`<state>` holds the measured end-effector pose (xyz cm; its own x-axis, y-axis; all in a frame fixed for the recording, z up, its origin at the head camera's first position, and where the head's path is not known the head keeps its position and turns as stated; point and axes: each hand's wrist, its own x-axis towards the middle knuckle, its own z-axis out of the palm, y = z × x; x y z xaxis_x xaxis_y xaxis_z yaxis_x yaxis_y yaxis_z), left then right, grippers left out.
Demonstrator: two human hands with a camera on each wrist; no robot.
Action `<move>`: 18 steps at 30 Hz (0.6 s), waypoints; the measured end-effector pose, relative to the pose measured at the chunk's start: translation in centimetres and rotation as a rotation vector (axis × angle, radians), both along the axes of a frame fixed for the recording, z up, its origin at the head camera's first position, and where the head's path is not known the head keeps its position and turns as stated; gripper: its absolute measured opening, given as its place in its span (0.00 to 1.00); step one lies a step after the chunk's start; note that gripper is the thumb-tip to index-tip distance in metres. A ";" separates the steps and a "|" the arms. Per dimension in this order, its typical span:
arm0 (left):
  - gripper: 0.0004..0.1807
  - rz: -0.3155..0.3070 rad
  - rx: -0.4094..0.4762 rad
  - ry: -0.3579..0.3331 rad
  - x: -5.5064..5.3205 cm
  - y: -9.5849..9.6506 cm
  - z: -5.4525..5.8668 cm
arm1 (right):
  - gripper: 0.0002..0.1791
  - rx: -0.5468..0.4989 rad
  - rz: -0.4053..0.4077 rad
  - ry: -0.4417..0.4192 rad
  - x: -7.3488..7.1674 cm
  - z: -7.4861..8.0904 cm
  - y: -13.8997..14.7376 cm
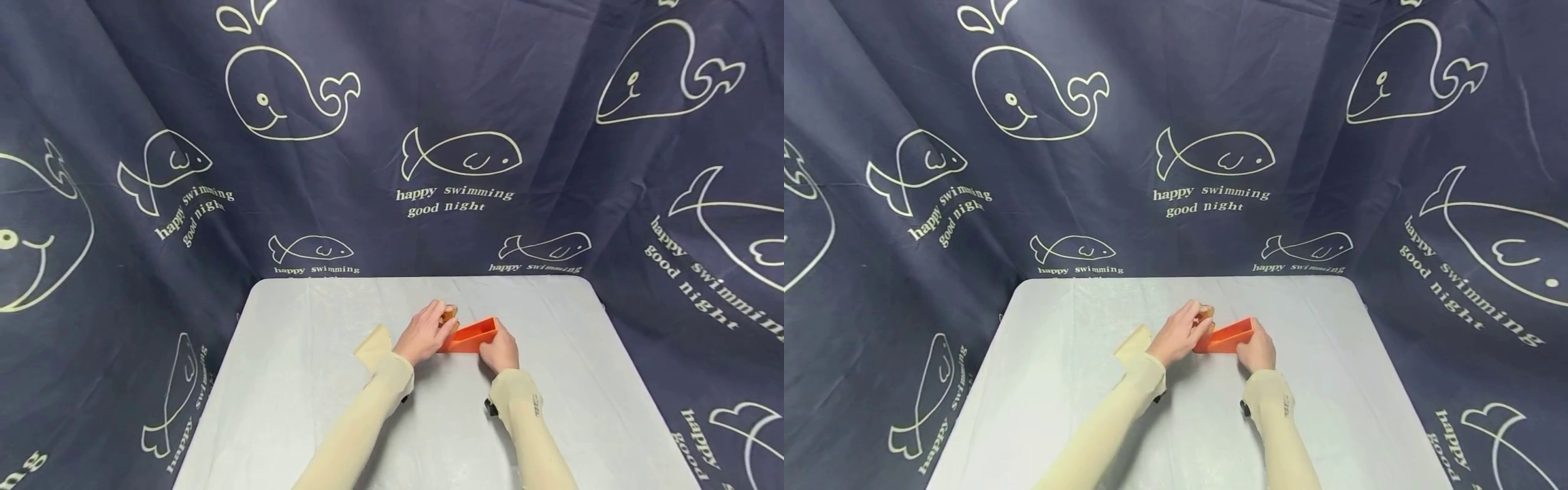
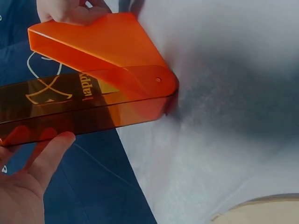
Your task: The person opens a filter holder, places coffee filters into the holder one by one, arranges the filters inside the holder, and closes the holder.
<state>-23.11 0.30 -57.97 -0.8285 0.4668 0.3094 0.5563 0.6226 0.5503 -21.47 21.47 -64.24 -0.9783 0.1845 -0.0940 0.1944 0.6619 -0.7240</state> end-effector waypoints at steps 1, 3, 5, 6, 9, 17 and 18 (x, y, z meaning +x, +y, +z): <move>0.09 0.003 0.017 -0.011 0.1 -0.1 -0.1 | 0.26 -0.006 0.002 -0.005 0.0 0.0 0.1; 0.09 0.014 0.051 -0.032 0.2 -0.3 -0.2 | 0.27 -0.016 0.004 -0.015 0.1 0.0 0.3; 0.10 0.025 0.076 -0.057 0.3 -0.6 -0.4 | 0.28 -0.021 0.004 -0.019 0.1 0.0 0.4; 0.11 0.028 0.086 -0.071 0.3 -0.7 -0.5 | 0.28 -0.024 0.005 -0.019 0.1 -0.1 0.4; 0.17 0.027 0.117 -0.119 0.4 -1.1 -0.7 | 0.28 -0.021 0.003 -0.011 0.1 -0.5 0.5; 0.23 0.028 0.131 -0.130 0.7 -2.2 -1.0 | 0.28 -0.023 -0.004 0.000 0.1 -0.6 0.5; 0.22 0.031 0.134 -0.124 0.8 -2.3 -1.1 | 0.28 -0.023 -0.003 -0.001 0.0 -0.6 0.5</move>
<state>-22.32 -1.98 -59.03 -0.8775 0.4019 0.2617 0.4607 0.5545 0.6930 -21.42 21.94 -64.80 -0.9777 0.1848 -0.0996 0.1971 0.6447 -0.7386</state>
